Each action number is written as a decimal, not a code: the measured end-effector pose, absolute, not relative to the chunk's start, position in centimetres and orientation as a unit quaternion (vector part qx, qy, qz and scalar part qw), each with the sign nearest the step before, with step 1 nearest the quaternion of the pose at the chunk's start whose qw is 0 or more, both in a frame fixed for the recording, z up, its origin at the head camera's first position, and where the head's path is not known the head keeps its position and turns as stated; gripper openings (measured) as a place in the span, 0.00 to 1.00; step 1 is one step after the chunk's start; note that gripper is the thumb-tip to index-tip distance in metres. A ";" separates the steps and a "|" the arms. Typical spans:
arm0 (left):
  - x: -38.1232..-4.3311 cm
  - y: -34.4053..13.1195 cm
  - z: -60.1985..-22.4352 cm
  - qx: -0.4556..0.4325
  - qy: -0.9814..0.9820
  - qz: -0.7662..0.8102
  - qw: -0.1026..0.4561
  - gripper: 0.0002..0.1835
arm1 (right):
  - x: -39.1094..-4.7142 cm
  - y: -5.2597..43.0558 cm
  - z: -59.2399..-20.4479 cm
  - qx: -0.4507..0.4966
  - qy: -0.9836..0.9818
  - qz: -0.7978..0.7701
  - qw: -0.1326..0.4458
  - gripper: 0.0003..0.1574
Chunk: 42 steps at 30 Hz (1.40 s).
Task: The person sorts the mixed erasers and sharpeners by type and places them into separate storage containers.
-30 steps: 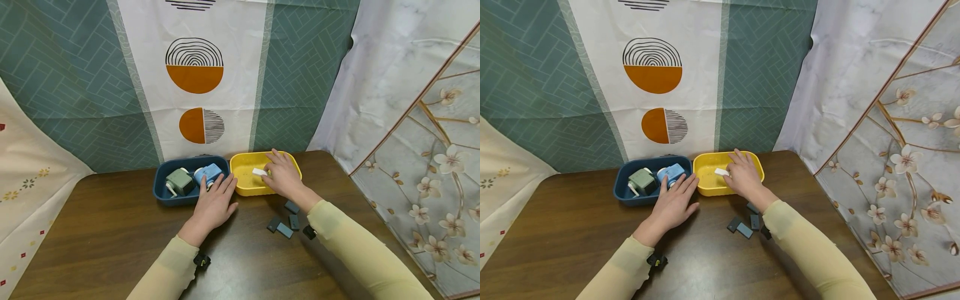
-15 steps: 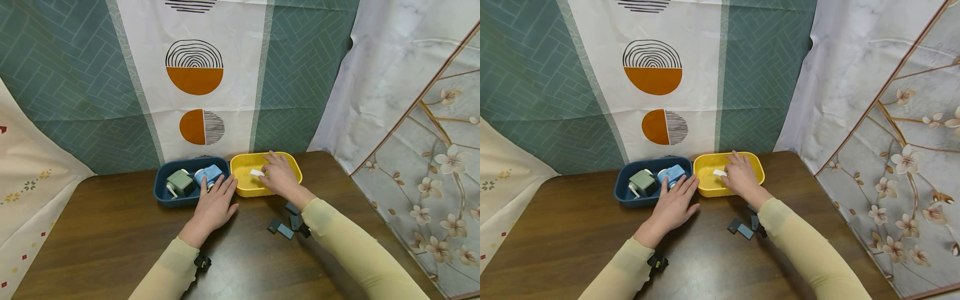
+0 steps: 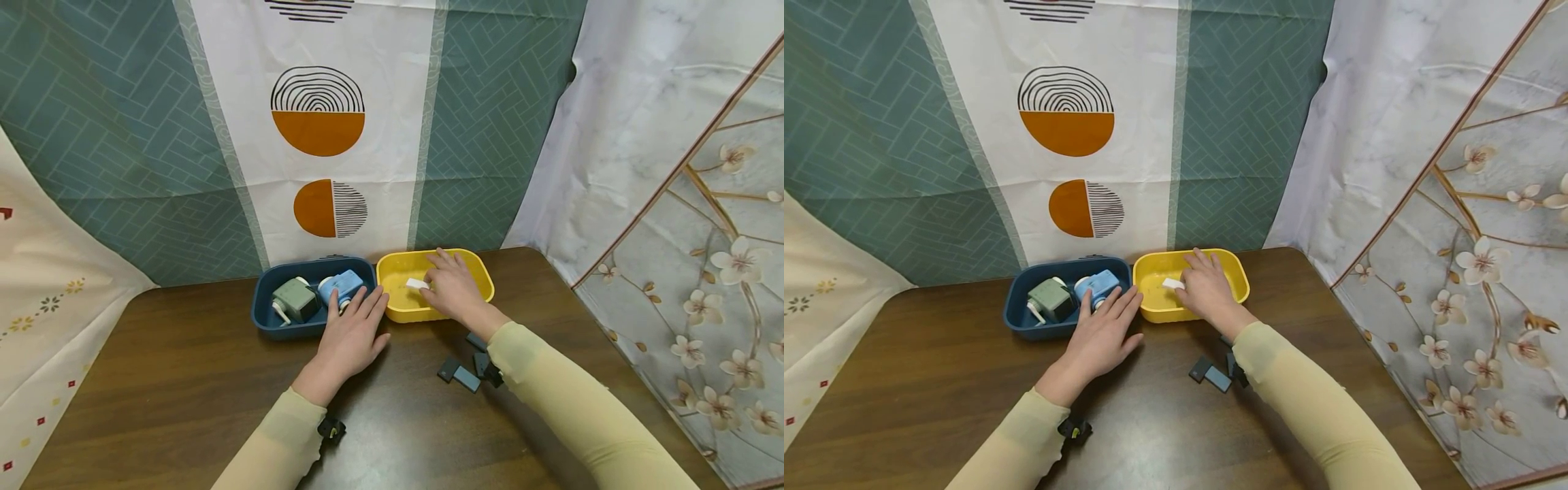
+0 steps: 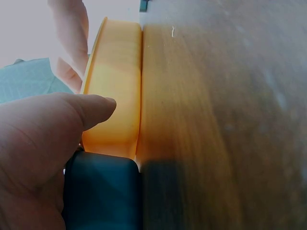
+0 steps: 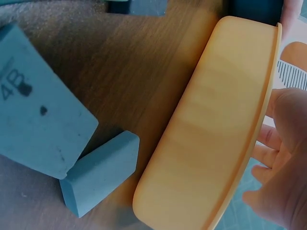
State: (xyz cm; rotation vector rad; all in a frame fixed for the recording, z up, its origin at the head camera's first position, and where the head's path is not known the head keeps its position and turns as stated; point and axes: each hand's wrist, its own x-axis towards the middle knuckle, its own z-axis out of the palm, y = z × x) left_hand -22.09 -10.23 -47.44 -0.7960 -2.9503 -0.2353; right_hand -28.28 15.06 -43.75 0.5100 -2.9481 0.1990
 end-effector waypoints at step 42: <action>-22.1 -10.2 -47.2 -0.261 -0.962 -0.072 0.045 0.44 | -26.2 17.1 -42.8 0.205 -0.971 0.068 0.104 0.29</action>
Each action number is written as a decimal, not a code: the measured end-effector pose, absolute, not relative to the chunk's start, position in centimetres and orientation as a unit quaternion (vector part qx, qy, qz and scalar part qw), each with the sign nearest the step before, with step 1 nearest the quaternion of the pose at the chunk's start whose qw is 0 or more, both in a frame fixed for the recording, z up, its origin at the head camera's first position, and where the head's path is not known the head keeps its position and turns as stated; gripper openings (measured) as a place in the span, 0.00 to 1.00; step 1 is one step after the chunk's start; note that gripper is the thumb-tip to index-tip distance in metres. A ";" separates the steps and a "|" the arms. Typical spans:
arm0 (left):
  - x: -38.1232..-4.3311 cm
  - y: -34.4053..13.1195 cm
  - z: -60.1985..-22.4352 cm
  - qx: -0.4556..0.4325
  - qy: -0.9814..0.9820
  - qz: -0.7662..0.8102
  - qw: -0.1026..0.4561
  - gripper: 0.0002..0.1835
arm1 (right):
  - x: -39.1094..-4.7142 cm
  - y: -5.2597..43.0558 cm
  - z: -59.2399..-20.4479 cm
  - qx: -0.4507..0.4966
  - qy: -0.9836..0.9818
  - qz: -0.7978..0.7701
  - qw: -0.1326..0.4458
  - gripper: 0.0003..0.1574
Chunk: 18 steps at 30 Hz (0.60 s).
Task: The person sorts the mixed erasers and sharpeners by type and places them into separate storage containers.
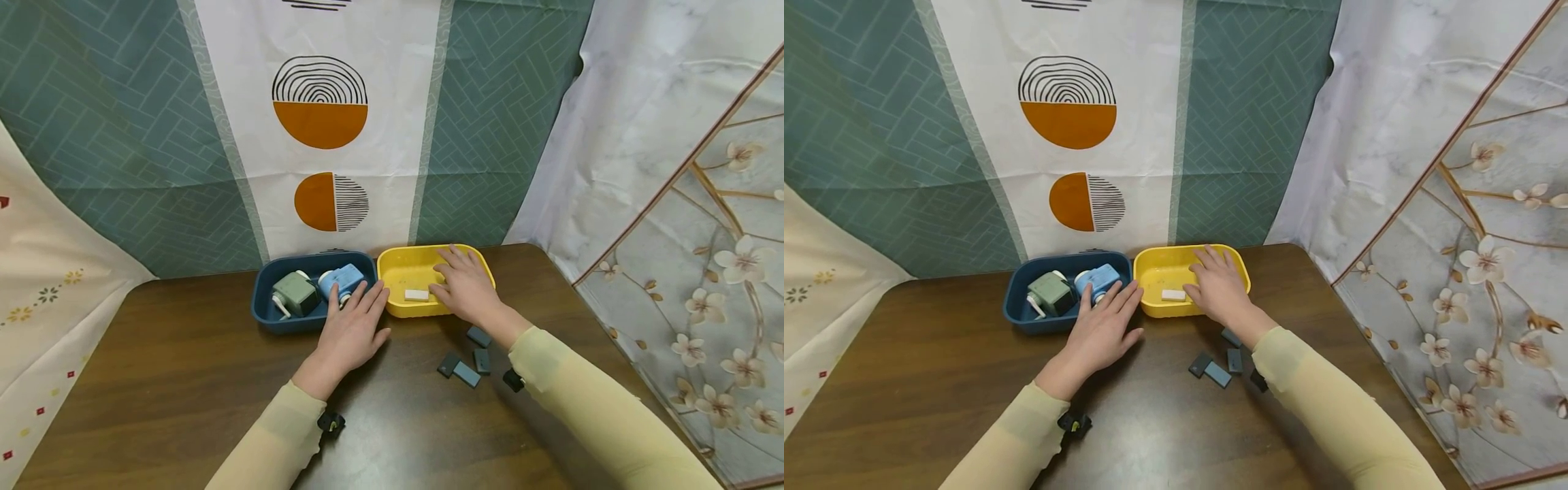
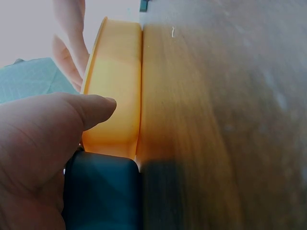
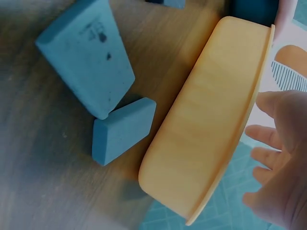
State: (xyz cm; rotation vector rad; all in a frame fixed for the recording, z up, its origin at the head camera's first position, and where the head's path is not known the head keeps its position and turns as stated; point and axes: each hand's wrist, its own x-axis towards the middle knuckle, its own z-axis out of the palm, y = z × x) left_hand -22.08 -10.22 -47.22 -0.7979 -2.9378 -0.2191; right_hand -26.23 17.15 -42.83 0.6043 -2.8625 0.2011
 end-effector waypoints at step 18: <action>-22.1 -10.3 -47.4 -0.262 -0.961 -0.070 0.047 0.44 | -23.4 18.8 -42.8 0.249 -0.953 0.064 0.159 0.34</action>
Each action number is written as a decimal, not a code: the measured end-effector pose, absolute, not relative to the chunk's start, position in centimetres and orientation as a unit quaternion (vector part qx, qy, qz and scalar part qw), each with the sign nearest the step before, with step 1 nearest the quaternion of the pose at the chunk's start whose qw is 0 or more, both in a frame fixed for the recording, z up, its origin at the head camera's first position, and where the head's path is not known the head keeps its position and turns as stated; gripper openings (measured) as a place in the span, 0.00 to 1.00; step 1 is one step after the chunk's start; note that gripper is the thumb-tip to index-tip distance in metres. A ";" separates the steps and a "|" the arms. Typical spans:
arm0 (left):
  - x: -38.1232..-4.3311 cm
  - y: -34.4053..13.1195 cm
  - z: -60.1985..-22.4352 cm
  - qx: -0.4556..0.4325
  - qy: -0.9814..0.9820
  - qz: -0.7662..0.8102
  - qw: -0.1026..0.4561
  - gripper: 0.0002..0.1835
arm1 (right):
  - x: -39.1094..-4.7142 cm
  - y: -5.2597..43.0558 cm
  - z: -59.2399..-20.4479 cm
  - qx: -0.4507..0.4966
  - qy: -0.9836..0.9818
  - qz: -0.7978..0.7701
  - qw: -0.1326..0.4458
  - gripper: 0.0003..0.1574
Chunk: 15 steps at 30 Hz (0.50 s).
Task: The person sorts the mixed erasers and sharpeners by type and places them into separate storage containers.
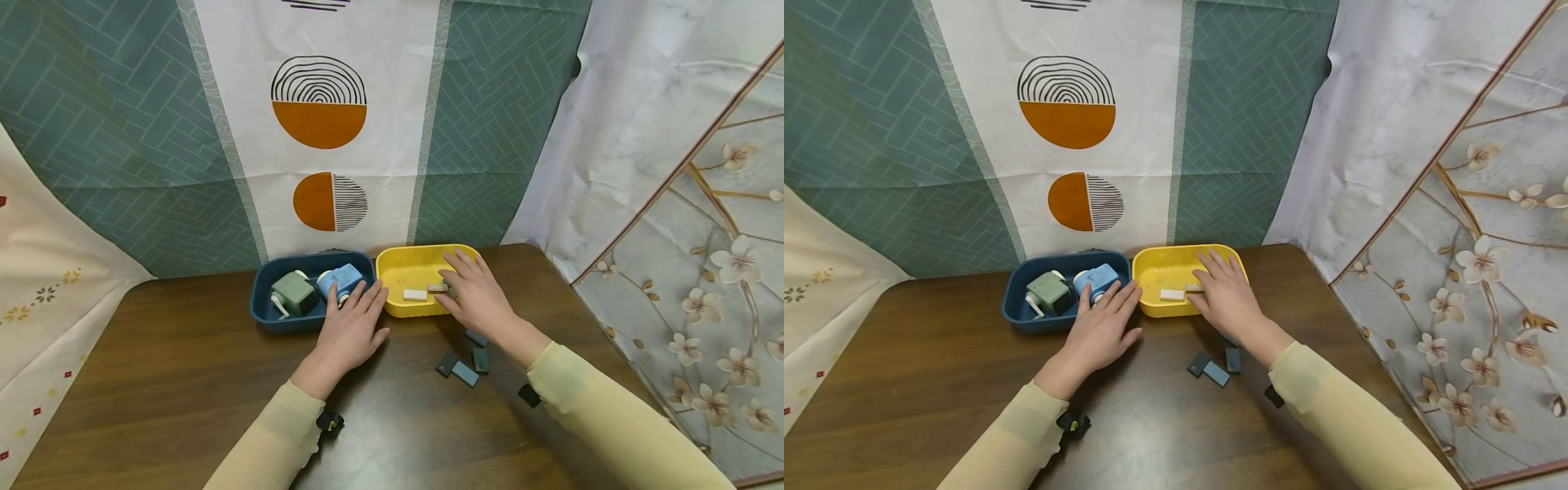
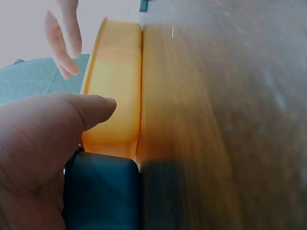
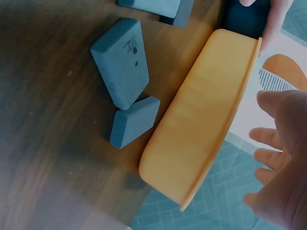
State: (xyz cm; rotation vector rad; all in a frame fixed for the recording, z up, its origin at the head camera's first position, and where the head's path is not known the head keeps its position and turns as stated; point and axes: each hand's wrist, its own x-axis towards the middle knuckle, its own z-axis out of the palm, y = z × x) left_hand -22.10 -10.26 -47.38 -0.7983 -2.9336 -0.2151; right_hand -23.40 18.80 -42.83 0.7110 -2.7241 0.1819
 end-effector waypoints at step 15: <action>-22.1 -10.2 -47.3 -0.264 -0.960 -0.075 0.050 0.44 | -20.8 20.7 -43.3 0.240 -0.954 0.086 0.158 0.37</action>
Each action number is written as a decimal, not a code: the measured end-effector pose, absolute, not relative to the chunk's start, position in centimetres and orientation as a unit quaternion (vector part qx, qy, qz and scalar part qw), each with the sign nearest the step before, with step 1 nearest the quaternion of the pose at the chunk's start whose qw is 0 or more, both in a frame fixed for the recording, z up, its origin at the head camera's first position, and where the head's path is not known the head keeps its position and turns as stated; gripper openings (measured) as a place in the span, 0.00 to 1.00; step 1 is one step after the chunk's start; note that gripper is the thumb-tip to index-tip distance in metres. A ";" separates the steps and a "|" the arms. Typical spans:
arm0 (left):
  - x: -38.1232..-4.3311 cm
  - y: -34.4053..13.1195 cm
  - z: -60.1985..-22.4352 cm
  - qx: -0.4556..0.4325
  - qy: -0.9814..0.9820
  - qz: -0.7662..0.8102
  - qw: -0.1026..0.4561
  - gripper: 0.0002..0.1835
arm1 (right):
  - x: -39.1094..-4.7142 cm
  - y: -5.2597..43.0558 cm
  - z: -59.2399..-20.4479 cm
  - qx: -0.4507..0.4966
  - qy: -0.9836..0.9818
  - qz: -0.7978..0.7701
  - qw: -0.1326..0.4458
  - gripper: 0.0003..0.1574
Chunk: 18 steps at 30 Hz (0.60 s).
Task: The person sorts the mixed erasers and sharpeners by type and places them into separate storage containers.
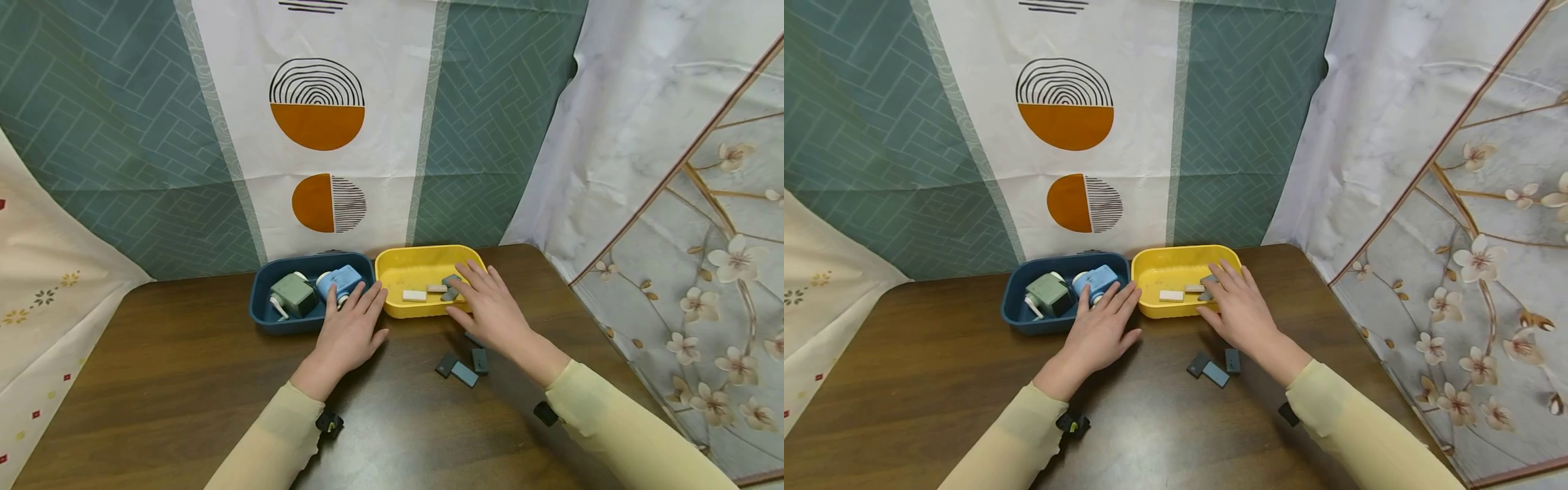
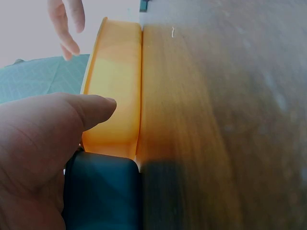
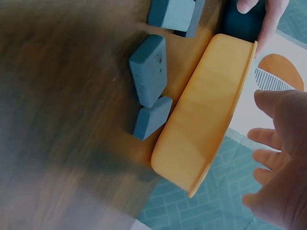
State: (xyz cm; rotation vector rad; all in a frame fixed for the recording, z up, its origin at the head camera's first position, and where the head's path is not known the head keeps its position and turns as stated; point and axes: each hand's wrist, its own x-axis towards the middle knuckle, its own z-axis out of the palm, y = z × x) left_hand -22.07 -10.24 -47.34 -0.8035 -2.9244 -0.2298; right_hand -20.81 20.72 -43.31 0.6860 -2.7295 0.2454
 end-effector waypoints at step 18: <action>-22.0 -10.2 -47.3 -0.263 -0.960 -0.080 0.048 0.44 | -18.6 23.3 -44.2 0.226 -0.958 0.072 0.160 0.38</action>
